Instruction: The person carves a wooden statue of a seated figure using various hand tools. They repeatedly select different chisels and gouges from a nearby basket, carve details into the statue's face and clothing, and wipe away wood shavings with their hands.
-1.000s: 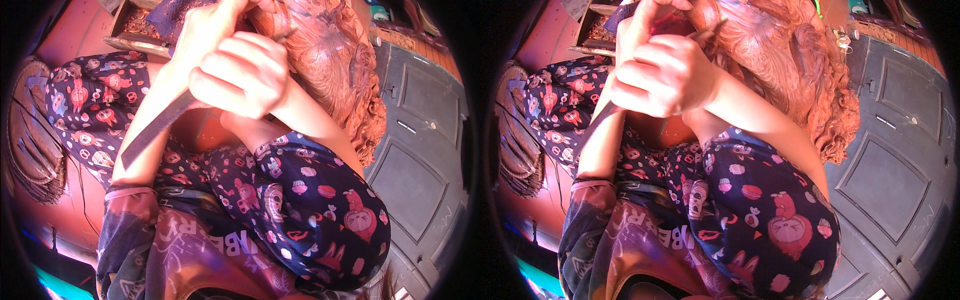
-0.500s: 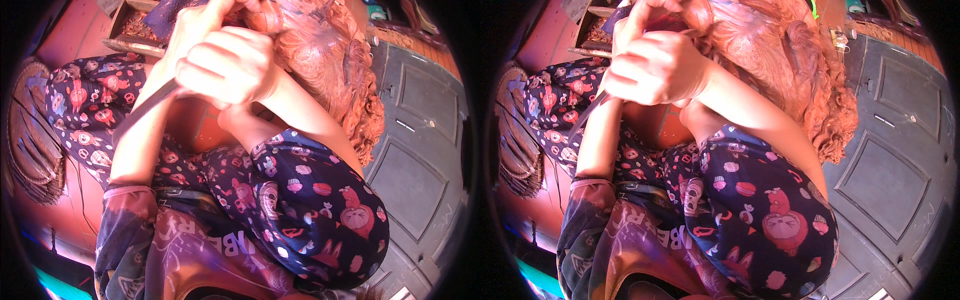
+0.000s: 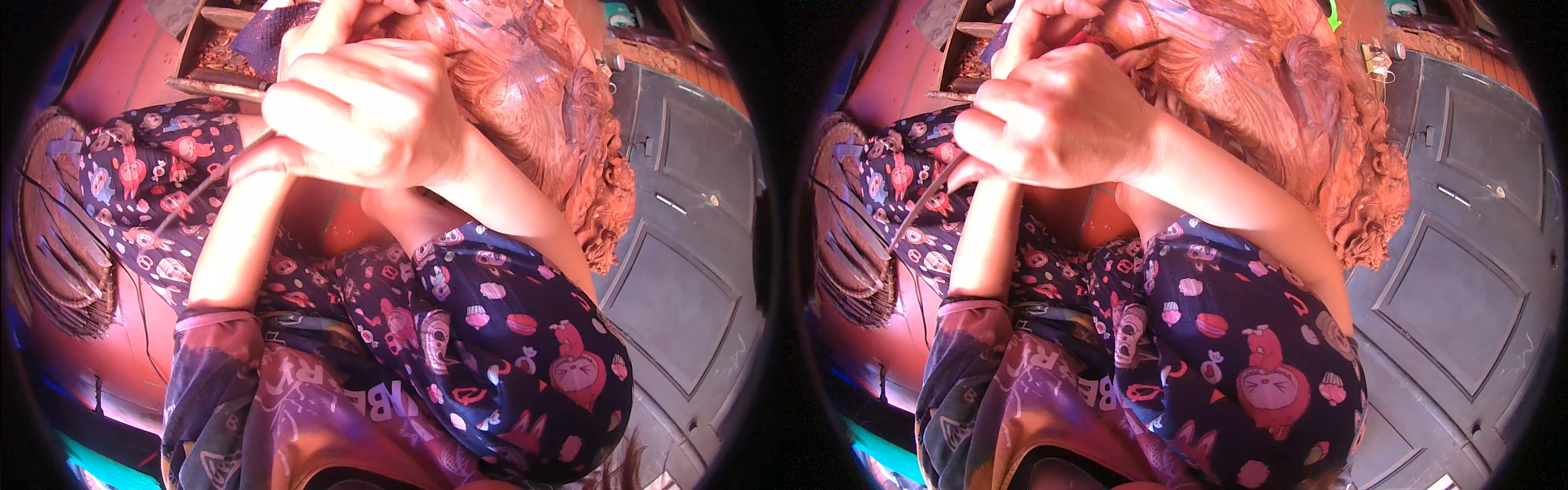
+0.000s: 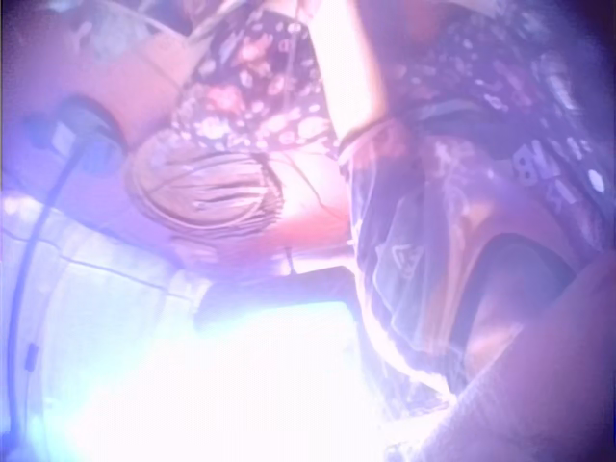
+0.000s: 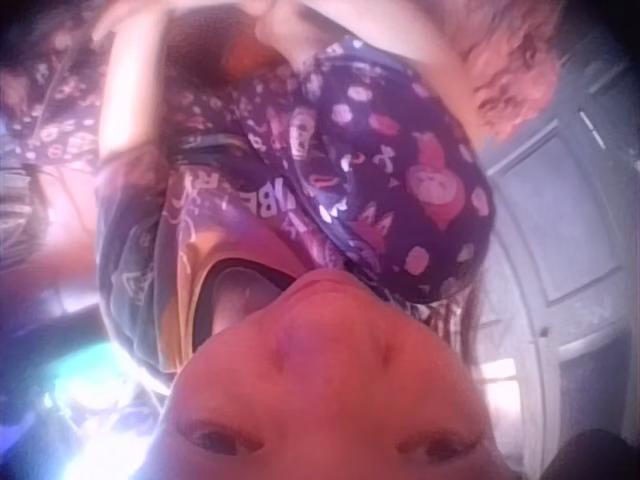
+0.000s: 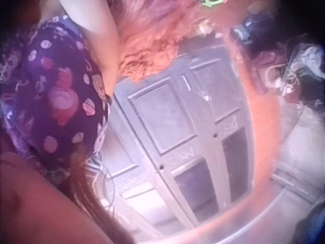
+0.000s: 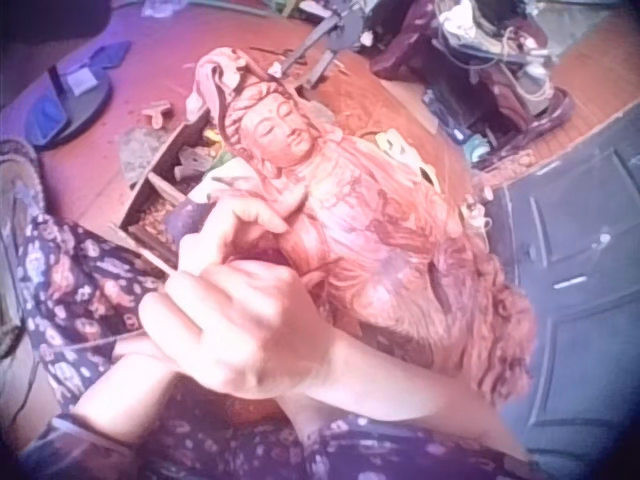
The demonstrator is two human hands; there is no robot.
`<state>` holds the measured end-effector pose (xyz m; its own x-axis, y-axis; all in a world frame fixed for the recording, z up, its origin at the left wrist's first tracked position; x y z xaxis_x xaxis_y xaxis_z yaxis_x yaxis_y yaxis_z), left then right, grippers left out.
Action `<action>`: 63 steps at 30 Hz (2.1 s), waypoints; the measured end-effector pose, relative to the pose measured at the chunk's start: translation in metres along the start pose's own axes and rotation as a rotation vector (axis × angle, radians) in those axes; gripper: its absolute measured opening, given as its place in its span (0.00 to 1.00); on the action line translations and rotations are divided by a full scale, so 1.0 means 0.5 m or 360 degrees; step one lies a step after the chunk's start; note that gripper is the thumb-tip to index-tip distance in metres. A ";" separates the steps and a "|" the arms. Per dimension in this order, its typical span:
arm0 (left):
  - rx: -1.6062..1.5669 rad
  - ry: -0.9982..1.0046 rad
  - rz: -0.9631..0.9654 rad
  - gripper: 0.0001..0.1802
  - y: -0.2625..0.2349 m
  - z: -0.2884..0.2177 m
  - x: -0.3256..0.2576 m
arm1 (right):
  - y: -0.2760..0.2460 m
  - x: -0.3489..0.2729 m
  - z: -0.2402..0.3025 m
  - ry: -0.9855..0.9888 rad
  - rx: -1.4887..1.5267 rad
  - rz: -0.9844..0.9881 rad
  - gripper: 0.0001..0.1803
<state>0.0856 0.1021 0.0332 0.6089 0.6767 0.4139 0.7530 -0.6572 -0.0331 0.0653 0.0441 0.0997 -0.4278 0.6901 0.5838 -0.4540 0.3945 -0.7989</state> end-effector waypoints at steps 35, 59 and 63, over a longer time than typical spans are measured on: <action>-0.0389 -0.0175 -0.0183 0.10 0.001 0.041 -0.019 | -0.022 0.002 -0.035 0.0224 0.0244 0.0027 0.23; -0.0982 -0.0210 -0.0054 0.21 0.011 0.033 -0.025 | -0.008 0.035 -0.040 0.0247 0.0439 0.0087 0.27; -0.1058 -0.0222 -0.0029 0.23 0.024 0.037 -0.016 | -0.033 0.007 -0.051 0.0419 0.0308 0.0151 0.25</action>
<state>0.0944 0.0949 0.0126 0.6578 0.6966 0.2864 0.4768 -0.6795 0.5577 0.0912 0.0556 0.1113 -0.2698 0.8612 0.4306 -0.5723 0.2162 -0.7910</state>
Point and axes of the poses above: each hand's wrist, its own x-axis towards the middle knuckle, its own y-axis out of the palm, z = x × y, the point moved 10 cm from there along x, towards the middle knuckle, and after that the axes turned 4 degrees about z, right-handed, at the moved point
